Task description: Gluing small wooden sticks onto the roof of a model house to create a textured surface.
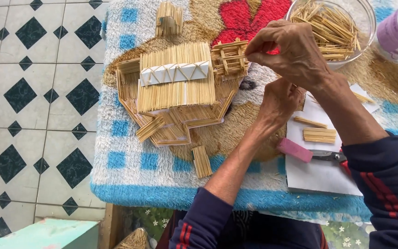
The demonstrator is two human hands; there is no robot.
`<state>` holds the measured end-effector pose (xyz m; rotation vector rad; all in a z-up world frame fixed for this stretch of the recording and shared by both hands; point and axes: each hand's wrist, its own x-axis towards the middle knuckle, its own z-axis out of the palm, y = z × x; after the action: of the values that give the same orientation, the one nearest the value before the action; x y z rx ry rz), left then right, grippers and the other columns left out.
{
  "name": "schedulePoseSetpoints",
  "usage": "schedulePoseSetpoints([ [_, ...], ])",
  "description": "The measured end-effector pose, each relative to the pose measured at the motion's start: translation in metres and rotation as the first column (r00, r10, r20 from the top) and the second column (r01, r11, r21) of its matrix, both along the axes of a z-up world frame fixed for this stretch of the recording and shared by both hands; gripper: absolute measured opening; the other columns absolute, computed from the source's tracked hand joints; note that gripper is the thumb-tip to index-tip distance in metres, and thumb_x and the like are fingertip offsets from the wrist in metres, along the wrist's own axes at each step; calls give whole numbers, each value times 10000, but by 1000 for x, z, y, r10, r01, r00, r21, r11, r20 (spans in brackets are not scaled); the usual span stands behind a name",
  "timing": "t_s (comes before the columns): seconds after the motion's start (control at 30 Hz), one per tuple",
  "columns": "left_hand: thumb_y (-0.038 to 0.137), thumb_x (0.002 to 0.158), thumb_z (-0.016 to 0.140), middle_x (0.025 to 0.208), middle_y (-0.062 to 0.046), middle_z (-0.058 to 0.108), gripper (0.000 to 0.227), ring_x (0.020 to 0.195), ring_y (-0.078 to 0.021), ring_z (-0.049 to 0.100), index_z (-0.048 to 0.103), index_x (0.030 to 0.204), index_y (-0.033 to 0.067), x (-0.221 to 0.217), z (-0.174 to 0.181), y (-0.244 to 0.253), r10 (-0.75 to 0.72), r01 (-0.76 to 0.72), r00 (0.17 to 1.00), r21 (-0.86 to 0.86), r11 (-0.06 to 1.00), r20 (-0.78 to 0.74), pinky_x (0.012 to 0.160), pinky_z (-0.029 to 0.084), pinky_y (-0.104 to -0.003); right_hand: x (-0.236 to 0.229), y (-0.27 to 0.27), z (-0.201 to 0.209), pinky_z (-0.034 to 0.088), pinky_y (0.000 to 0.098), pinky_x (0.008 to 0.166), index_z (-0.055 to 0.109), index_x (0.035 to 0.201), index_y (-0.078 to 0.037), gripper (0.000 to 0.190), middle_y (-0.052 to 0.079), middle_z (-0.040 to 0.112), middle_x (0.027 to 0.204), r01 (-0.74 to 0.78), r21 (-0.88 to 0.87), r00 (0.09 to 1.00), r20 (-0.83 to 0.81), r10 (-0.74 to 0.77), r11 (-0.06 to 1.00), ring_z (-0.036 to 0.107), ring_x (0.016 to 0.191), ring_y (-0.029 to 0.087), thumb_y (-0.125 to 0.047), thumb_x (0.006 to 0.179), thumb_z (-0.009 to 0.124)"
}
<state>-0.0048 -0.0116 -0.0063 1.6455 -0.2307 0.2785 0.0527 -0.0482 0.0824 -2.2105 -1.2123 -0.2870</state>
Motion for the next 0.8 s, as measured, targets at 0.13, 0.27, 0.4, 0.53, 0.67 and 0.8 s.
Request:
schedulePoseSetpoints([
  [0.13, 30, 752, 342, 449, -9, 289, 200, 382, -105, 271, 280, 576, 104, 3, -10, -4, 22, -22, 999, 18, 1000, 24, 364, 238, -239, 0, 4, -2, 489, 291, 668, 640, 825, -6, 41, 125, 616, 799, -27, -28, 1000, -10, 26, 999, 582, 725, 208, -13, 795, 668],
  [0.27, 24, 717, 341, 425, -1, 275, 177, 364, -95, 245, 280, 572, 106, 3, -11, -4, 25, -25, 998, 5, 1000, 64, 352, 208, -233, 1, 5, -6, 498, 279, 672, 643, 841, 0, 47, 132, 621, 813, -23, -10, 999, -22, 23, 1000, 586, 738, 205, 9, 798, 658],
  [0.4, 39, 677, 356, 415, 13, 248, 206, 376, -98, 217, 234, 534, 125, 4, -13, -5, 33, -33, 997, 1, 999, 76, 366, 180, -247, 2, 5, -8, 488, 281, 688, 641, 849, -17, 68, 124, 618, 832, -19, -25, 1000, -20, 19, 1000, 576, 766, 208, 17, 791, 653],
  [0.53, 35, 693, 360, 417, 4, 248, 211, 383, -96, 212, 245, 536, 117, 4, -15, -5, 51, -53, 990, 15, 998, 132, 371, 178, -248, 3, 3, -11, 463, 296, 717, 646, 859, -32, 88, 109, 624, 840, -20, -45, 1000, 16, 21, 999, 578, 783, 206, -10, 779, 673],
  [0.67, 31, 701, 354, 425, -3, 272, 194, 379, -101, 246, 265, 549, 111, 5, -17, -6, 41, -42, 991, 11, 999, 124, 367, 198, -248, 2, 4, -8, 463, 286, 716, 640, 860, -27, 76, 105, 621, 836, -33, -22, 999, -7, 33, 999, 576, 782, 200, -12, 793, 671],
  [0.8, 13, 663, 352, 433, -9, 255, 171, 396, -117, 227, 248, 565, 108, 6, -18, -6, 55, -60, 988, 26, 998, 146, 383, 187, -265, 1, 6, -8, 436, 272, 698, 635, 842, -48, 69, 79, 613, 818, -7, -21, 1000, -30, 6, 1000, 551, 745, 175, -19, 788, 668],
])
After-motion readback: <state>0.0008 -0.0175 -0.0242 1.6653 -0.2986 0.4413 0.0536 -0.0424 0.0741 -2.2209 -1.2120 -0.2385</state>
